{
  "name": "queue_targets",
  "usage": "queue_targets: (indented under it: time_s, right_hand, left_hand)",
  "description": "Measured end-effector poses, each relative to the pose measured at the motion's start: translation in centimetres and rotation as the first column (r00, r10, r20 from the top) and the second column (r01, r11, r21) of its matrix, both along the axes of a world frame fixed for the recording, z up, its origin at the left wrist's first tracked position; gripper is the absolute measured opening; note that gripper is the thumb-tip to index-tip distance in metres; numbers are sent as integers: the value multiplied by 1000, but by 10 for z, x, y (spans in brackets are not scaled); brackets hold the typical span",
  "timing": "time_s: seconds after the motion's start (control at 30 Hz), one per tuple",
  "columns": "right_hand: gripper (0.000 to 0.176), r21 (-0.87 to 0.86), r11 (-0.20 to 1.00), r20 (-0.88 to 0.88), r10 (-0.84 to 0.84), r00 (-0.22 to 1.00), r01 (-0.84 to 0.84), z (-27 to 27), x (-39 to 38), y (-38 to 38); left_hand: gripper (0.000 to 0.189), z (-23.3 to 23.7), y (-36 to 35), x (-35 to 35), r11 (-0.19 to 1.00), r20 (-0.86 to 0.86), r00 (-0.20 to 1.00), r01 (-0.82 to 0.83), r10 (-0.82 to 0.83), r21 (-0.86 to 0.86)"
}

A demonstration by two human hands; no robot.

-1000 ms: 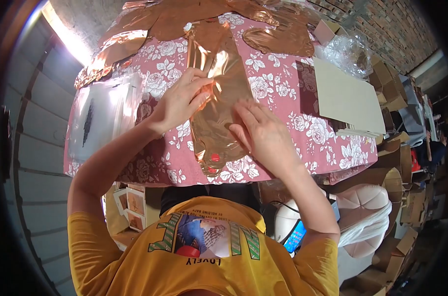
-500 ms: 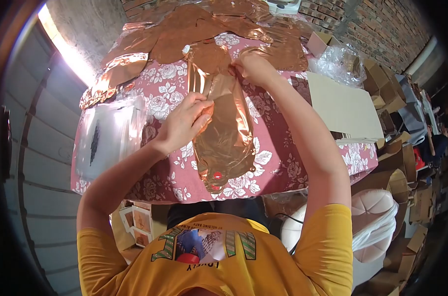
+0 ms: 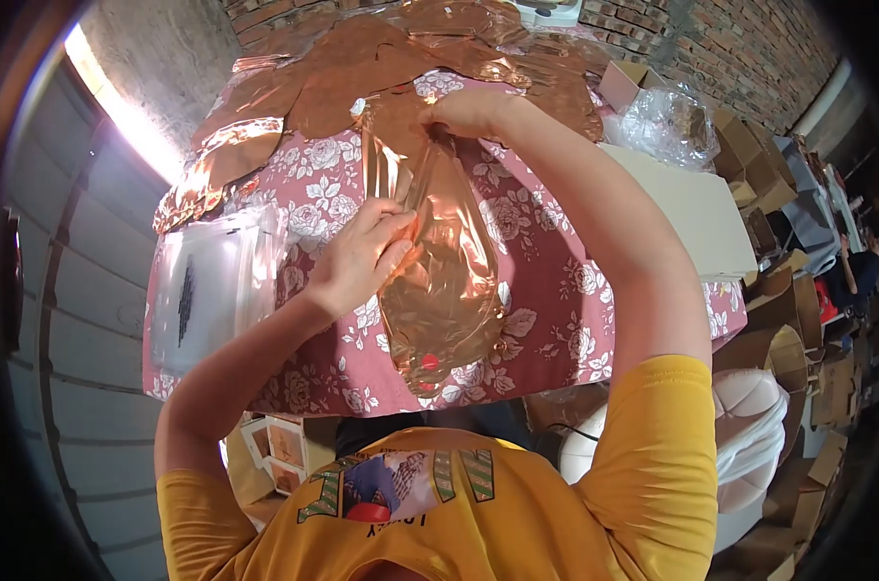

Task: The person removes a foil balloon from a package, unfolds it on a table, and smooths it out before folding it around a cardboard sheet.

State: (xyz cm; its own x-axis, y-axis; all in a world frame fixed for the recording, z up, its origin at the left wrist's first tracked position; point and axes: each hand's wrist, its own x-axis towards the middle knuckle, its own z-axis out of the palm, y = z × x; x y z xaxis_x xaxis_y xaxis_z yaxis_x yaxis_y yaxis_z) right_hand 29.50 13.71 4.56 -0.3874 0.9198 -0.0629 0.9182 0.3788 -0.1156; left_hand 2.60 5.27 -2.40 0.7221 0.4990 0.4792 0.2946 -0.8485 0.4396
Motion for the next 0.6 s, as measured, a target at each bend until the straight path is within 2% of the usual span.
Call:
queue_targets:
  time_s: [0.07,0.1,0.17,0.2,0.27,0.3,0.37,0.4,0.47,0.5,0.53,0.6]
  right_hand:
    - [24,-179,975,-214,-169,962,131,-2,1,2]
    - [24,-179,975,-215,-170,962,132,-3,2,3]
    - [31,33,999,163,-38,986,33,-4,2,1]
    - [31,35,999,162,-43,986,37,-4,3,-2]
    - [32,141,980,-25,-139,990,141,-9,5,-6]
    - [32,142,979,-27,-141,990,144,-10,6,-8]
    - [44,143,947,-141,-270,953,289,-12,9,-14]
    - [44,142,946,-144,-272,952,292,-13,10,-16]
    - [47,-4,936,14,-351,936,351,-11,8,-25]
    - [41,-60,927,-176,-375,910,370,-18,10,-29]
    - [41,-60,926,-177,-376,910,372,-18,8,-37]
    - [33,-388,826,-506,-561,656,408,-16,4,-54]
  left_hand:
    - [29,0,0,0,1000,-2,1000,2,-2,-1]
    - [29,0,0,0,1000,-4,1000,6,-6,-2]
    - [29,1,0,0,1000,2,1000,14,-14,-13]
    - [28,2,-1,1,1000,9,1000,19,-19,-21]
    - [28,4,-1,0,1000,8,1000,25,-25,-15]
    - [28,4,-1,0,1000,8,1000,26,-26,-12]
    - [28,5,-1,1,999,18,999,35,-34,-11]
    - [27,6,-1,0,999,27,999,42,-41,-13]
    - [27,5,-2,0,999,34,999,38,-37,-12]
    - [27,5,-2,0,999,43,999,31,-30,-10]
    - [27,5,-3,1,999,42,999,33,-32,-9]
    - [27,7,-4,0,999,42,999,27,-26,-31]
